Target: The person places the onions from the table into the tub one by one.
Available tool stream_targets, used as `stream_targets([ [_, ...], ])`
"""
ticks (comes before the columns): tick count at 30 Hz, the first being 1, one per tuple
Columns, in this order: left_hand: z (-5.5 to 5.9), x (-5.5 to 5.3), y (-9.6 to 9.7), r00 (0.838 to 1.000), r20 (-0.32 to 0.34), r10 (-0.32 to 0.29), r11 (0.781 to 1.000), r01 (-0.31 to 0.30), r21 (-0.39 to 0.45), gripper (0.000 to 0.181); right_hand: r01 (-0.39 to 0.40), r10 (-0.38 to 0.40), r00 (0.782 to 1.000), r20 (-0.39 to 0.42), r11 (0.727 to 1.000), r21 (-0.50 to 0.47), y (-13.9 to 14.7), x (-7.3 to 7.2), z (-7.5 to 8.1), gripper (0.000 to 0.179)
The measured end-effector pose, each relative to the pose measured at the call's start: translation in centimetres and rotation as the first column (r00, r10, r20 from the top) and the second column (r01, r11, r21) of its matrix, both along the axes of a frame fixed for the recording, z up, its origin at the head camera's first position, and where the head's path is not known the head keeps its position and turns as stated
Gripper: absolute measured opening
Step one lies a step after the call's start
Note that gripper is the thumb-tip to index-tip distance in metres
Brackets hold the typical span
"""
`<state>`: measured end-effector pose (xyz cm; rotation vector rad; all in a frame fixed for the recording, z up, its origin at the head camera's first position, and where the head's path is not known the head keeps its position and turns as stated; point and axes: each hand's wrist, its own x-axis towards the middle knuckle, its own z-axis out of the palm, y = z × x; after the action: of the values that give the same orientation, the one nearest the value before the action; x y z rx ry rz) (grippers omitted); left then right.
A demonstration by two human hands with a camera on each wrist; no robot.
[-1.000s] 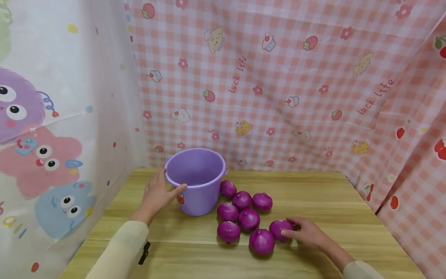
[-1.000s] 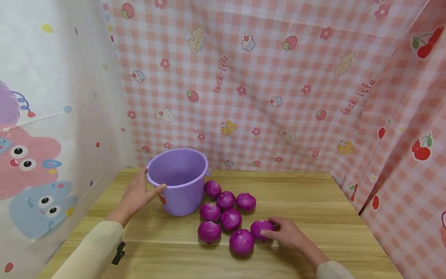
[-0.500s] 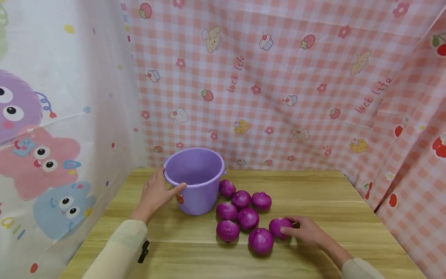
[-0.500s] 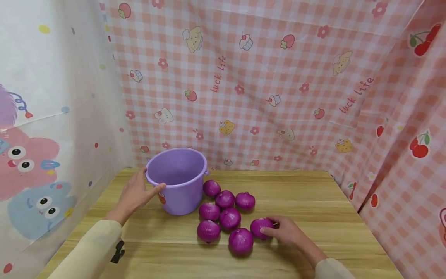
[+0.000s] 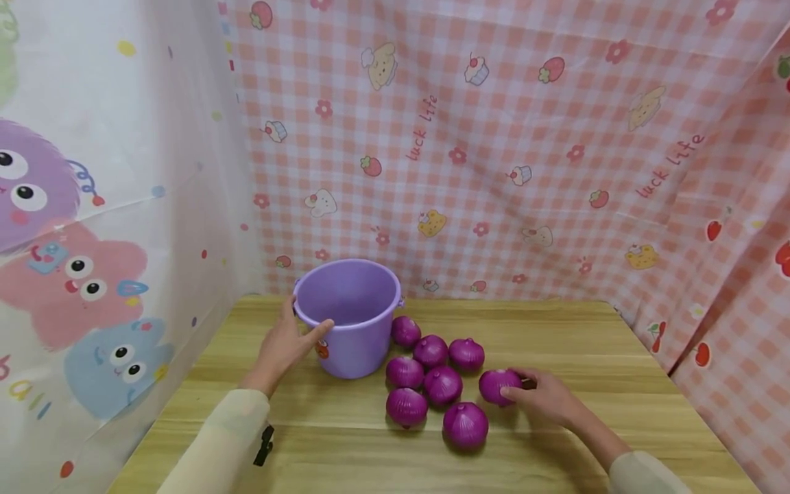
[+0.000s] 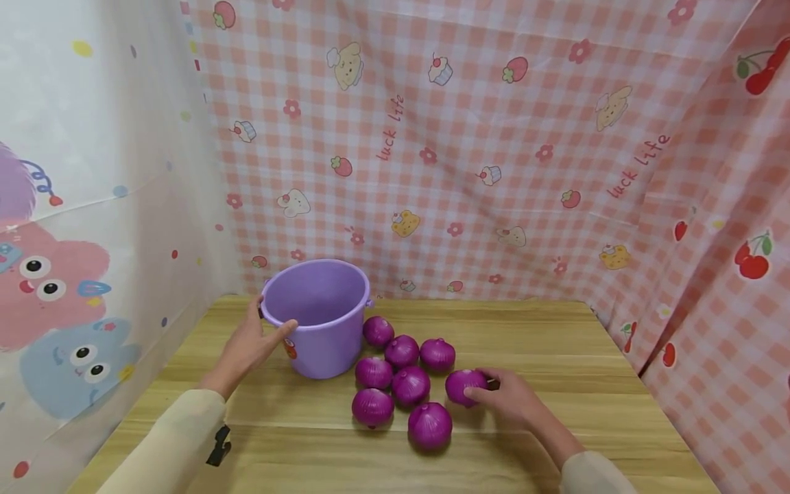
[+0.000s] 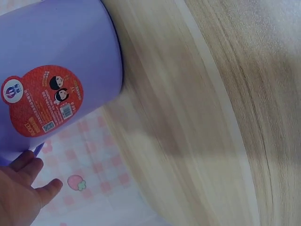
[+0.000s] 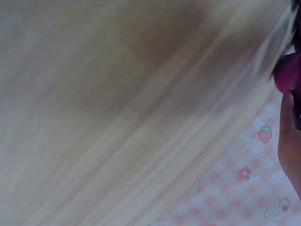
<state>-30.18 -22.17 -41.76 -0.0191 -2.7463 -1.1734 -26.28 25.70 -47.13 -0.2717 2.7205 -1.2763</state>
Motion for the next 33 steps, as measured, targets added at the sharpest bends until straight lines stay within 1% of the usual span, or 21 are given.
stream_targets([
  [5,-0.1,0.0,0.0,1.000,0.013,-0.010,1.000,0.010,0.028,0.120,-0.001,-0.002,0.998,-0.059,0.999,-0.050,-0.6,-0.6,0.8,0.066],
  [8,-0.2,-0.1,0.1,1.000,0.004,-0.022,0.998,0.021,0.053,0.119,0.007,-0.014,0.994,-0.104,0.998,-0.068,-1.2,-1.0,1.3,0.065],
  [9,-0.2,-0.1,0.2,1.000,-0.001,-0.023,0.998,0.023,0.061,0.119,0.011,-0.019,0.994,-0.108,0.997,-0.070,-1.5,-1.1,1.5,0.066],
  [13,-0.4,-0.2,0.2,1.000,-0.013,-0.026,0.997,0.027,0.070,0.118,0.008,-0.020,0.993,-0.115,0.994,-0.105,-2.8,-1.5,2.3,0.070],
  [16,-0.4,-0.2,0.1,1.000,-0.015,-0.027,0.997,0.028,0.071,0.117,-0.001,-0.018,0.993,-0.118,0.988,-0.156,-4.0,-1.8,2.8,0.071],
  [20,-0.4,-0.2,0.1,1.000,-0.016,-0.027,0.997,0.028,0.071,0.116,0.011,-0.034,0.993,-0.112,0.979,-0.205,-5.3,-2.1,3.2,0.071],
  [25,-0.4,-0.2,0.0,1.000,-0.014,-0.025,0.997,0.025,0.066,0.116,0.038,-0.062,0.993,-0.095,0.970,-0.241,-6.7,-2.5,3.8,0.073],
  [31,-0.4,-0.2,0.1,1.000,-0.015,-0.025,0.997,0.026,0.072,0.116,0.045,-0.077,0.992,-0.102,0.959,-0.279,-7.9,-3.1,4.6,0.075],
  [33,-0.4,-0.1,0.1,1.000,-0.013,-0.027,0.997,0.028,0.074,0.116,0.054,-0.086,0.991,-0.103,0.960,-0.276,-8.3,-3.4,4.8,0.076],
])
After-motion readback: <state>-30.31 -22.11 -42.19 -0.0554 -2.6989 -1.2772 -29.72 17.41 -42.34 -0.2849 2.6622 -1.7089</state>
